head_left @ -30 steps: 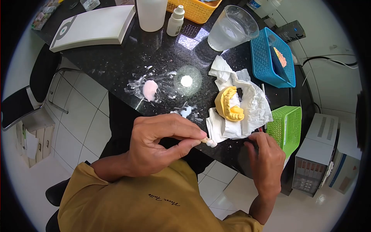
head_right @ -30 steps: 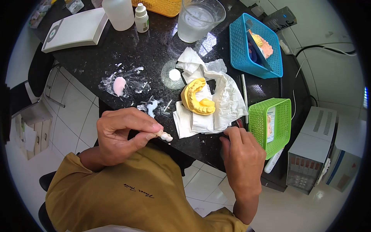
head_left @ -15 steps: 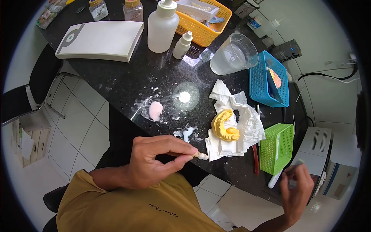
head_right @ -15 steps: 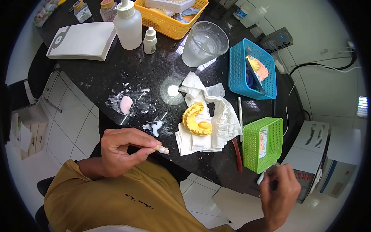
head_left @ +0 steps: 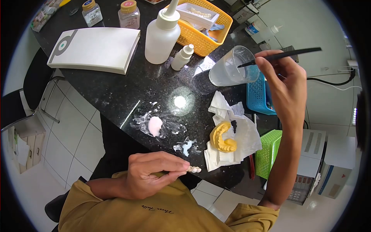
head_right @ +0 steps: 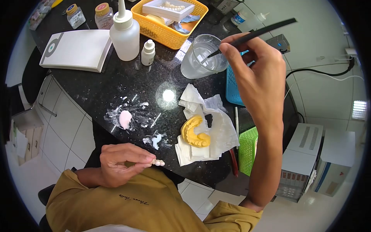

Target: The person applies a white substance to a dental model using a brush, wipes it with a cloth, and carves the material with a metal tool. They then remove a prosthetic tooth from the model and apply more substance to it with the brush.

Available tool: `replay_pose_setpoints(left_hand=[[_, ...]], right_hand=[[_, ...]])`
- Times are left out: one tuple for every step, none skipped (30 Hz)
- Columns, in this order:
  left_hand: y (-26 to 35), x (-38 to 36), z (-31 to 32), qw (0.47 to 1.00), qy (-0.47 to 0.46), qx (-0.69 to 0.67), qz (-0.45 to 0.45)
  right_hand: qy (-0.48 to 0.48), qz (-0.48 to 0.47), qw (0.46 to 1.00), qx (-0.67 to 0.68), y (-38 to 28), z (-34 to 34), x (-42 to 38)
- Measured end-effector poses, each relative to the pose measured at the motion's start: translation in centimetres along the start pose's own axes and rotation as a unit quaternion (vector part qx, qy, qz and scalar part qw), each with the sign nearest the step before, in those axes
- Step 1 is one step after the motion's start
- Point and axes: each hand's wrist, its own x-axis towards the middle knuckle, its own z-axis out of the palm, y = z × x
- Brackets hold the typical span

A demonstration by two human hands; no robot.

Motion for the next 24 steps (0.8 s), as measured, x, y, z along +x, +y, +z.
replay_pose_setpoints(left_hand=[[0.1,-0.1,0.1,1.000,0.000,0.000,-0.002],[0.3,-0.1,0.1,1.000,0.003,-0.004,-0.005],[0.4,-0.2,0.1,1.000,0.003,-0.009,-0.009],[0.3,-0.3,0.2,1.000,-0.002,-0.014,-0.016],[0.1,-0.5,0.4,1.000,0.007,-0.003,-0.012],[-0.1,-0.7,0.7,1.000,0.015,0.009,-0.005],[0.0,-0.8,0.8,1.000,0.017,0.009,-0.010],[-0.1,-0.9,1.0,1.000,0.012,0.005,-0.015],[-0.2,-1.0,1.1,1.000,0.021,0.008,-0.004],[-0.3,-1.0,1.2,0.999,0.030,0.013,0.006],[-0.3,-1.0,1.3,0.999,0.032,0.015,0.010],[-0.3,-0.9,1.4,0.999,0.031,0.018,0.008],[-0.3,-1.0,1.4,0.999,0.030,0.026,0.006],[-0.2,-0.9,1.4,0.999,0.029,0.036,0.004],[0.0,-0.8,1.3,0.999,0.022,0.046,0.001],[0.0,-0.8,1.3,0.999,0.021,0.051,0.000],[-0.1,-0.8,1.3,0.999,0.021,0.049,0.000],[-0.2,-0.8,1.4,0.999,0.021,0.046,0.000],[-0.1,-0.9,1.4,0.999,0.019,0.044,-0.011],[-0.1,-1.0,1.6,0.999,0.015,0.049,-0.013],[-0.2,-1.0,1.6,0.999,0.014,0.039,-0.012],[-0.2,-1.0,1.6,0.999,0.015,0.030,-0.011],[-0.2,-1.2,1.6,0.999,0.020,0.040,-0.012],[-0.1,-1.2,1.7,0.999,0.022,0.020,-0.025]], right_hand=[[-0.017,0.005,1.000,-0.014,0.3,0.4,0.1],[-0.018,0.008,1.000,-0.014,0.2,0.3,-0.2],[0.014,0.006,1.000,0.021,-0.1,0.0,-0.7],[0.044,0.008,0.998,0.053,-0.4,-0.5,-1.5],[0.086,0.009,0.992,0.092,-0.8,-1.5,-2.6],[0.143,-0.024,0.987,0.072,-1.6,-2.4,-4.1],[0.182,-0.021,0.979,0.089,-2.5,-3.4,-6.1],[0.200,0.001,0.977,0.070,-3.0,-4.5,-8.5],[0.224,0.010,0.972,0.067,-3.3,-4.8,-10.9],[0.190,-0.008,0.976,0.110,-3.1,-5.1,-13.4],[0.171,0.008,0.978,0.117,-3.3,-4.7,-15.8],[0.141,0.029,0.984,0.106,-3.1,-4.3,-18.3],[0.131,0.051,0.984,0.112,-2.8,-3.5,-20.4],[0.111,0.063,0.988,0.085,-2.5,-2.8,-22.0],[0.089,0.046,0.993,0.056,-1.9,-2.0,-22.9],[0.079,0.025,0.996,0.032,-1.5,-1.3,-23.4],[0.083,0.020,0.996,0.018,-1.2,-0.6,-23.8],[0.087,0.016,0.996,0.003,-1.0,0.1,-24.2],[0.096,0.001,0.995,0.001,-0.8,0.8,-24.3],[0.098,0.005,0.995,0.005,-0.7,0.8,-24.6],[0.081,0.005,0.997,0.006,-0.7,0.7,-24.9],[0.062,0.003,0.998,0.008,-0.7,0.7,-25.0],[0.066,0.003,0.998,0.019,-0.7,0.3,-25.2],[0.079,0.016,0.996,0.039,-0.7,-0.1,-25.7]])
